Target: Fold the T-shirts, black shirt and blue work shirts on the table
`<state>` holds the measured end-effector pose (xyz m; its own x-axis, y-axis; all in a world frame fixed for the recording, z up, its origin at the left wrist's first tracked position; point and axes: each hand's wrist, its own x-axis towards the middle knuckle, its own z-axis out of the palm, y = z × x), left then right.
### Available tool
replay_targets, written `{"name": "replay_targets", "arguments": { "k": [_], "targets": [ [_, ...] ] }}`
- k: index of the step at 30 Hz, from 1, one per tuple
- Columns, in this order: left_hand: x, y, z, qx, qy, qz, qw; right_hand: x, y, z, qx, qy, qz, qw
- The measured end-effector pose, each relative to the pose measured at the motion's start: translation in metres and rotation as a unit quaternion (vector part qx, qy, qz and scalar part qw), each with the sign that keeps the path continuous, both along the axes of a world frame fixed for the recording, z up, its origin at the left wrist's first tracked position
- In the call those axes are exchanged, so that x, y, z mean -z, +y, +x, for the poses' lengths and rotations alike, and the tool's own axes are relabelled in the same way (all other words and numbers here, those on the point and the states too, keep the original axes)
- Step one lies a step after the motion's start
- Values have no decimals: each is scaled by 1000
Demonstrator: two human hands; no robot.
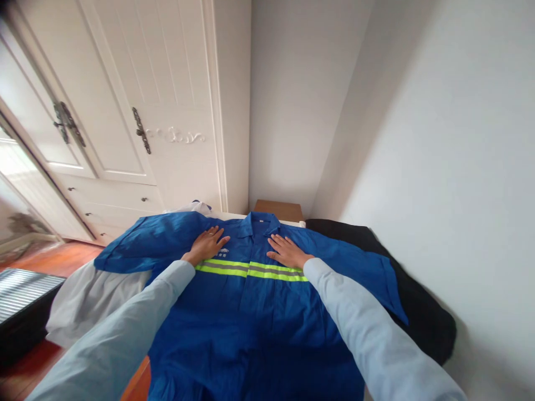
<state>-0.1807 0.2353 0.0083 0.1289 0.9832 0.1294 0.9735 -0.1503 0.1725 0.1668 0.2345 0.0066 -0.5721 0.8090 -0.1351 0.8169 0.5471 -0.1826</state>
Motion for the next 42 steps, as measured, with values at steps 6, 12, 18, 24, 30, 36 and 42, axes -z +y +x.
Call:
{"name": "replay_targets", "arguments": {
  "k": [6,12,18,24,30,36,42],
  "targets": [
    [5,2,-2,-1,35,1,999,-5,2,24,87,-42,8,995],
    [2,2,0,0,43,-13,999,-10,11,26,187,-64,12,980],
    [-2,-1,2,-1,46,-24,999,-12,30,28,236,-61,34,969],
    [-2,-2,1,-2,41,-26,999,-13,41,23,261,-52,57,962],
    [-1,-2,2,-2,29,-22,999,-15,38,21,280,-50,58,957],
    [-2,-5,4,-4,25,-17,1000,-22,14,-16,312,-26,88,946],
    [0,-4,2,2,31,-15,999,-6,-64,-94,-9,68,106,992]
  ]
}}
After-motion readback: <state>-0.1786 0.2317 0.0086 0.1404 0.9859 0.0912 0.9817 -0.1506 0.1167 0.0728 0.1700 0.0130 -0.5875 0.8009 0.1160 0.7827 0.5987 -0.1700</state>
